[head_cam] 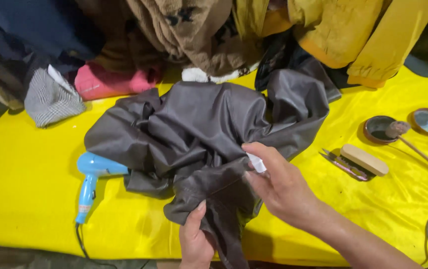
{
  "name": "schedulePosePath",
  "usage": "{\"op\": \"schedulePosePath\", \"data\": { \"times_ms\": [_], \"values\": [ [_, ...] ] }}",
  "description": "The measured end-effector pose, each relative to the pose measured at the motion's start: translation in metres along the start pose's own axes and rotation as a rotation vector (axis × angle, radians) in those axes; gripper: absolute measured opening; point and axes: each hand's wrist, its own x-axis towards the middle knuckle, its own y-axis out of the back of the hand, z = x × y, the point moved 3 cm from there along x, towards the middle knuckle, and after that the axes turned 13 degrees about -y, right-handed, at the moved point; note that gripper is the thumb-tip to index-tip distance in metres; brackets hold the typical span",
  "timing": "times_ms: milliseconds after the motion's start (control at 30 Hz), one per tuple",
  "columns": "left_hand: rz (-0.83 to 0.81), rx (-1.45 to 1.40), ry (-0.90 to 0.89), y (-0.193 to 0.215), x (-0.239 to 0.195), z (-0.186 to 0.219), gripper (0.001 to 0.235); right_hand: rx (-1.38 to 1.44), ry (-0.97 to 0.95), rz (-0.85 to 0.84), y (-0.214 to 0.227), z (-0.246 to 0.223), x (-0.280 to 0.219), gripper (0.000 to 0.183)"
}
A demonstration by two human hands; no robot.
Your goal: The person repairs a tear on a dark leather jacket laid on a yellow surface. They apply a liquid from a spray bottle, rub the area with a sponge, use scissors to trim the torn edge, and apply heat with a blue hairdryer. The person repeats the process on a second tear on the jacket sleeve.
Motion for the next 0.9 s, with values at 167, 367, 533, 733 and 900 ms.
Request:
{"op": "schedulePosePath", "data": {
  "times_ms": [167, 367, 533, 733, 900],
  "values": [
    [0.039, -0.011, 0.007, 0.006, 0.004, -0.002, 0.034, -0.103, 0.051, -0.287, -0.031, 0.009, -0.005, 0.039],
    [-1.009, -0.46, 0.484, 0.115, 0.072, -0.05, 0.065, -0.135, -0.149, 0.366, 0.125, 0.076, -0.003, 0.063],
    [-1.005, -0.208, 1.313, 0.101, 0.067, -0.046, 0.111, -0.119, -0.788, 0.514, 0.205, 0.173, -0.052, 0.029],
    [-0.103, 0.173, 0.395, -0.011, 0.01, 0.006, 0.07, -0.546, -0.845, 0.479, 0.222, 0.266, -0.09, 0.042],
    [-0.217, 0.158, 0.411, 0.036, 0.03, -0.003, 0.07, -0.84, -0.737, 0.461, 0.21, 0.227, -0.083, 0.069]
  ]
}}
